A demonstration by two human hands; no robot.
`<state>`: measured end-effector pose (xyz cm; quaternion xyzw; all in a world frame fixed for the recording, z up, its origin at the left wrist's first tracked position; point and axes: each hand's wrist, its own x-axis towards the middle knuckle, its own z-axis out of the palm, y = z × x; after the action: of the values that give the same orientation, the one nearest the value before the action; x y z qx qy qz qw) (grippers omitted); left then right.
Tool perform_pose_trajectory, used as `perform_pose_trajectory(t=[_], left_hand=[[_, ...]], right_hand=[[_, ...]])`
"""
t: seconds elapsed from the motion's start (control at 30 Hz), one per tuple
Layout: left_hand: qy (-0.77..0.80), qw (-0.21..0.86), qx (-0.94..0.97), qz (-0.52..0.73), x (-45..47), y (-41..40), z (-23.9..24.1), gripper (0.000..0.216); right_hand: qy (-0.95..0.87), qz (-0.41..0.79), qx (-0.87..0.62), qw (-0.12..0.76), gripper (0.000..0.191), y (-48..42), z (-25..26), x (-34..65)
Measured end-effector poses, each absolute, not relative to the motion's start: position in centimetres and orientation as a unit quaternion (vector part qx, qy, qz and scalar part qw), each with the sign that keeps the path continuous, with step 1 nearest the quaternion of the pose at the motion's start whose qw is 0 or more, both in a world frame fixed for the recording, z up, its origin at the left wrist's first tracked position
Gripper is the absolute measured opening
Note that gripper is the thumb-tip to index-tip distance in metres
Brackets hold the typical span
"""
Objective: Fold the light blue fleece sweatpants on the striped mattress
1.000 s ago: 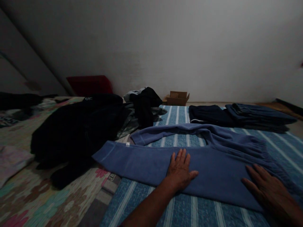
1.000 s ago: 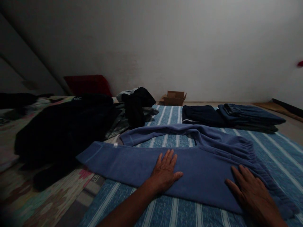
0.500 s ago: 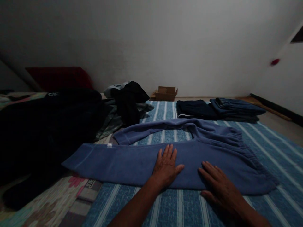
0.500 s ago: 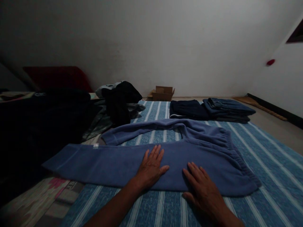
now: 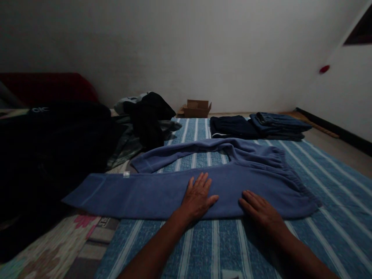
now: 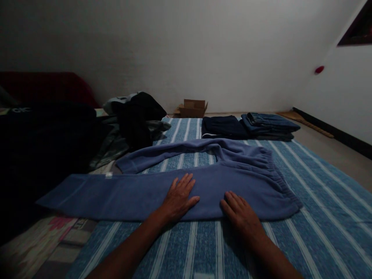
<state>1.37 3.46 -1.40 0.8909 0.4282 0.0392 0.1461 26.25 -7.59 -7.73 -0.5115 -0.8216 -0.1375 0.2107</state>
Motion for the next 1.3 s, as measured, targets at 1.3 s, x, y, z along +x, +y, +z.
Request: perform_pose_trajectory(t=[1.3], left_hand=[[0.327, 0.268, 0.9, 0.108, -2.8, 2.1, -0.8, 0.034]], right_hand=[[-0.762, 0.11, -0.579, 0.27, 0.035, -5.0, -2.7, 27.9]])
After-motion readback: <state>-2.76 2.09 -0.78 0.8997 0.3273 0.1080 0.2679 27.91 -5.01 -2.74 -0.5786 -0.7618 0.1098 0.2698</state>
